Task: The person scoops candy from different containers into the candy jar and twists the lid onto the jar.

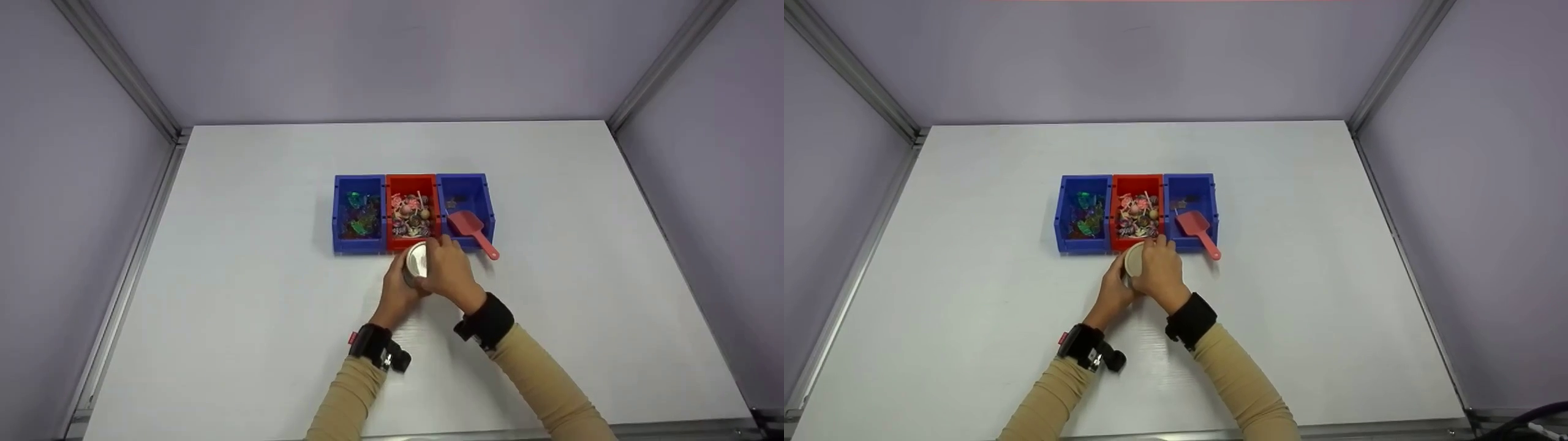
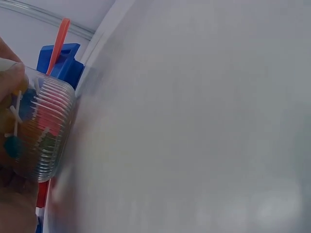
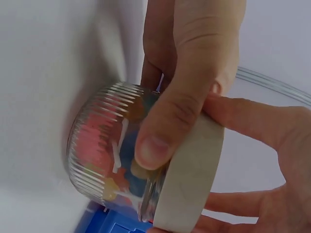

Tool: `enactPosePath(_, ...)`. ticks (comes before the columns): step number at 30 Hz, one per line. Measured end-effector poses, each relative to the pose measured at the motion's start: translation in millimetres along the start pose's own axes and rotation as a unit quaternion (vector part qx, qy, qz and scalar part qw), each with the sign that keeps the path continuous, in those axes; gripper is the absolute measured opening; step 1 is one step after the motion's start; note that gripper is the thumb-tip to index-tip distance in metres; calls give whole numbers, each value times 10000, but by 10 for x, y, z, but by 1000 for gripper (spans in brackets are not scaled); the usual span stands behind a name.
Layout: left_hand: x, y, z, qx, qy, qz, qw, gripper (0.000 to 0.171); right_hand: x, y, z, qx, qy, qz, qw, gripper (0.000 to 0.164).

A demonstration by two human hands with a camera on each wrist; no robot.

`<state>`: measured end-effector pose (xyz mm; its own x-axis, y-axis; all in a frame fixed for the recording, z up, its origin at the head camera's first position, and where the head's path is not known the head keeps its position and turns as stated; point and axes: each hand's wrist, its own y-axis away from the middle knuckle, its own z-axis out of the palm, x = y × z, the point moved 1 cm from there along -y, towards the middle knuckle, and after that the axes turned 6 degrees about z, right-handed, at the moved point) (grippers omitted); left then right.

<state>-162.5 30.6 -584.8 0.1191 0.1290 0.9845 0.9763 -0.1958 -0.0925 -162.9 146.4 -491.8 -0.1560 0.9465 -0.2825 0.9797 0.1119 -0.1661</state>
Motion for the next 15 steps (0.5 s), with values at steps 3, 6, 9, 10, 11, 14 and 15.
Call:
enactPosePath(3,12,-25,8,-17,-87,7,10000,85,0,10,13,166,1,152,9997,66)
enactPosePath(6,23,-38,9,6,-231,85,9997,83,0,24,23,214,-81,329,9992,67)
enactPosePath(9,23,-43,7,73,-390,225,9990,81,-6,30,29,261,-155,395,9988,69)
enactPosePath(10,22,-43,6,100,-432,289,9986,81,-8,30,31,270,-158,398,9987,70)
enactPosePath(11,19,-42,5,123,-487,355,9981,81,-11,30,33,274,-172,394,9987,70)
enactPosePath(14,10,-31,6,157,-598,430,9972,81,-17,31,32,209,-144,409,9988,71)
enactPosePath(15,8,-25,7,155,-629,474,9968,82,-16,33,35,189,-129,414,9989,71)
